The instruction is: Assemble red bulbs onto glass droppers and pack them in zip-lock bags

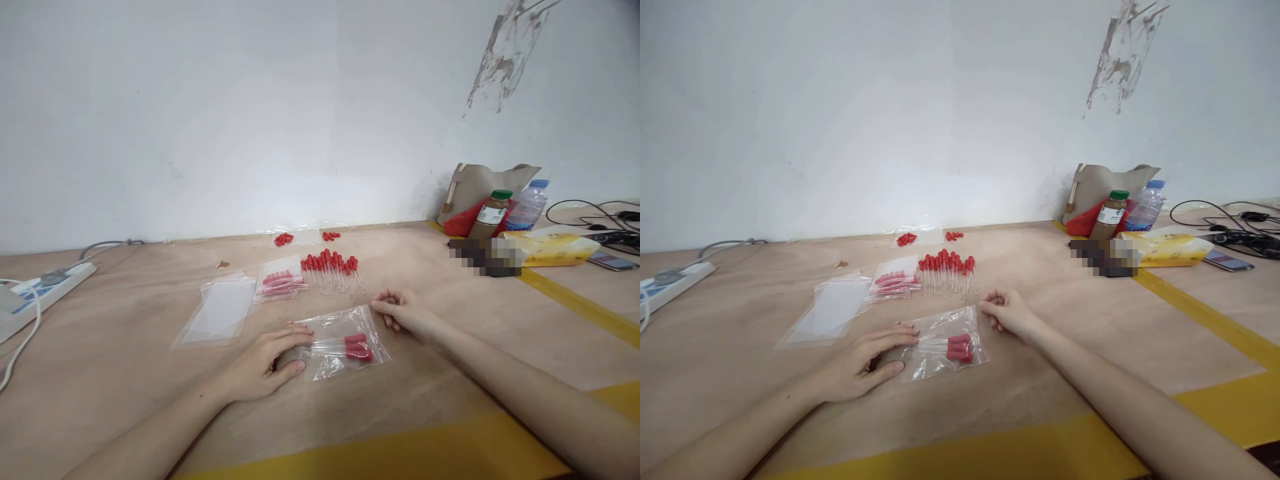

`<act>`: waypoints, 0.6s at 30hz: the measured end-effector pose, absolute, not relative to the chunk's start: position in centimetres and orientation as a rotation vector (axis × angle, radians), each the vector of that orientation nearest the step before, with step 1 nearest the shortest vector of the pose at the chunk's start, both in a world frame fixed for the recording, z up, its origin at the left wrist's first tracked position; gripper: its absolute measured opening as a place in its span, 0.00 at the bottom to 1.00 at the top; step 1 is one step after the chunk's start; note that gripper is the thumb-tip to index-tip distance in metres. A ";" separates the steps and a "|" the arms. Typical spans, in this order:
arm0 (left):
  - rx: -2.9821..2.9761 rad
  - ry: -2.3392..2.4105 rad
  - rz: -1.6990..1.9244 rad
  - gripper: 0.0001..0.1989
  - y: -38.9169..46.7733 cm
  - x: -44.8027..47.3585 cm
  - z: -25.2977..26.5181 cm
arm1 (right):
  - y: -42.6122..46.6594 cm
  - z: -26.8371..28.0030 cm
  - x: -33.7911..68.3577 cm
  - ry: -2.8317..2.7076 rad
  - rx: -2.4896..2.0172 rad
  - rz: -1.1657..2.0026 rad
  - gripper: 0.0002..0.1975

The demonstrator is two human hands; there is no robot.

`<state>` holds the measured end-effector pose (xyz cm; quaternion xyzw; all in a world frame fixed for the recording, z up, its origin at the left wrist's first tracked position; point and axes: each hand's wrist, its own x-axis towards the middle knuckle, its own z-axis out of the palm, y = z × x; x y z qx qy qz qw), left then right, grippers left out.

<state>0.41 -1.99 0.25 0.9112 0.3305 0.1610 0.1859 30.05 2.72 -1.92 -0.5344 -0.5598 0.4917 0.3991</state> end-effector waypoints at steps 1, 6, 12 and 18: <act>2.564 0.929 0.457 0.18 -2.0 0.4 0.2 | 3.6 -1.9 30.1 -1.402 -1.408 1.173 0.10; 2.557 0.919 0.483 0.18 -1.9 0.5 0.2 | 9.4 -1.0 29.5 -1.477 -1.669 0.712 0.09; 2.560 0.919 0.464 0.18 -1.9 0.6 0.4 | 14.7 -0.6 27.5 -1.341 -1.811 0.580 0.18; 2.552 0.906 0.485 0.18 -2.0 0.6 0.4 | 15.7 -0.8 26.6 -1.237 -1.780 0.737 0.08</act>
